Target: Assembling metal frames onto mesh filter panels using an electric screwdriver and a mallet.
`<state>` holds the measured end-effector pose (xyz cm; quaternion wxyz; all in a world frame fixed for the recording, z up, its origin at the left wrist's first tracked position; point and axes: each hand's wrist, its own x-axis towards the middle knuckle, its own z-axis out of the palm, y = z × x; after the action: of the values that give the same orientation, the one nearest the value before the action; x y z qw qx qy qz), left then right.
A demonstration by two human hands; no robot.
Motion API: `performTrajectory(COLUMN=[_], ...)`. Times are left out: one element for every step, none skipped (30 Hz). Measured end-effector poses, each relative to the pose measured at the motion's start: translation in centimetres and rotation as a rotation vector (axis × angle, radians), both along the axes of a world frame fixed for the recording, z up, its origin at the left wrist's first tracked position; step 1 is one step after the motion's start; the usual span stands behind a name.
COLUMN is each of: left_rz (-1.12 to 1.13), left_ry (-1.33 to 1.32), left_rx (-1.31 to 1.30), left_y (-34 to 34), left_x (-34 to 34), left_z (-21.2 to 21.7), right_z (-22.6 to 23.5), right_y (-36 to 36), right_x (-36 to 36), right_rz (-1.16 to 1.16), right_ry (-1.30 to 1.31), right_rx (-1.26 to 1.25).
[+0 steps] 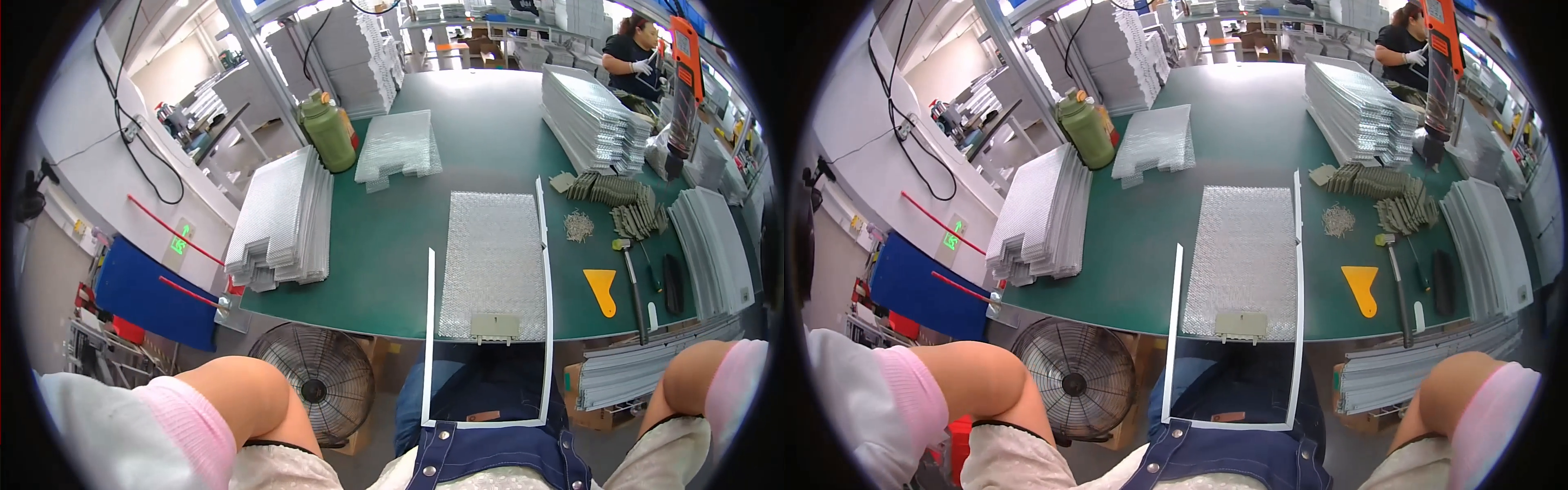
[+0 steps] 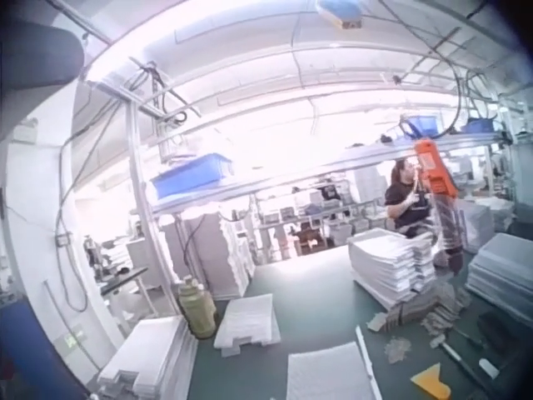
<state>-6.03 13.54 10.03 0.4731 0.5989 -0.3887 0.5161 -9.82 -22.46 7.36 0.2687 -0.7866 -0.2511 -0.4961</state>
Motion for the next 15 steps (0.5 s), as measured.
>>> performTrajectory(left_rz=[-0.002, -0.004, -0.005, -0.024, -0.043, -0.06, -0.07, -0.08, -0.091, -0.103, -0.117, -0.131, -0.108, -0.096, -0.097], left_ry=[-0.016, -0.034, -0.053, -0.073, -0.096, -0.121, -0.154, -0.191, -0.233, -0.255, -0.283, -0.316, -0.397, -0.504, -0.591], left_rx=[0.004, 0.01, 0.019, 0.025, 0.033, 0.04, 0.044, 0.046, 0.044, 0.04, 0.031, 0.016, -0.024, -0.066, -0.108], left_y=[0.0, -0.1, -0.3, -0.5, -0.8, -1.1, -1.4, -1.8, -2.1, -2.1, -2.0, -1.9, -2.1, -2.7, -3.4], left_x=[0.1, 0.1, 0.2, 0.6, 1.0, 1.4, 1.9, 2.3, 2.9, 2.9, 3.1, 3.2, 3.4, 4.2, 4.9], left_z=[0.4, 0.9, 1.5, 2.0, 2.6, 3.2, 3.6, 4.0, 4.4, 4.9, 5.4, 5.7, 6.6, 7.5, 8.3], right_z=[-0.2, -0.5, -0.7, -0.8, -0.8, -0.7, -1.0, -1.1, -1.2, -1.2, -1.0, -0.8, 0.6, 2.4, 4.1], right_y=[0.0, 0.0, 0.0, 0.0, 0.0, -0.1, -0.2, -0.3, -0.4, -0.1, 0.2, 0.4, -0.3, -1.4, -2.4], right_x=[0.0, -0.1, -0.1, -0.2, -0.3, -0.3, -0.1, 0.2, 0.6, 0.3, 0.1, -0.2, 1.0, 2.6, 3.6], right_rz=[-0.004, -0.008, -0.01, -0.031, -0.051, -0.069, -0.08, -0.091, -0.102, -0.114, -0.128, -0.144, -0.121, -0.108, -0.108], right_ry=[-0.004, -0.009, -0.016, -0.025, -0.036, -0.05, -0.071, -0.097, -0.127, -0.139, -0.155, -0.178, -0.247, -0.342, -0.418], right_rx=[0.011, 0.025, 0.041, 0.056, 0.072, 0.087, 0.1, 0.111, 0.117, 0.123, 0.123, 0.117, 0.085, 0.053, 0.02])
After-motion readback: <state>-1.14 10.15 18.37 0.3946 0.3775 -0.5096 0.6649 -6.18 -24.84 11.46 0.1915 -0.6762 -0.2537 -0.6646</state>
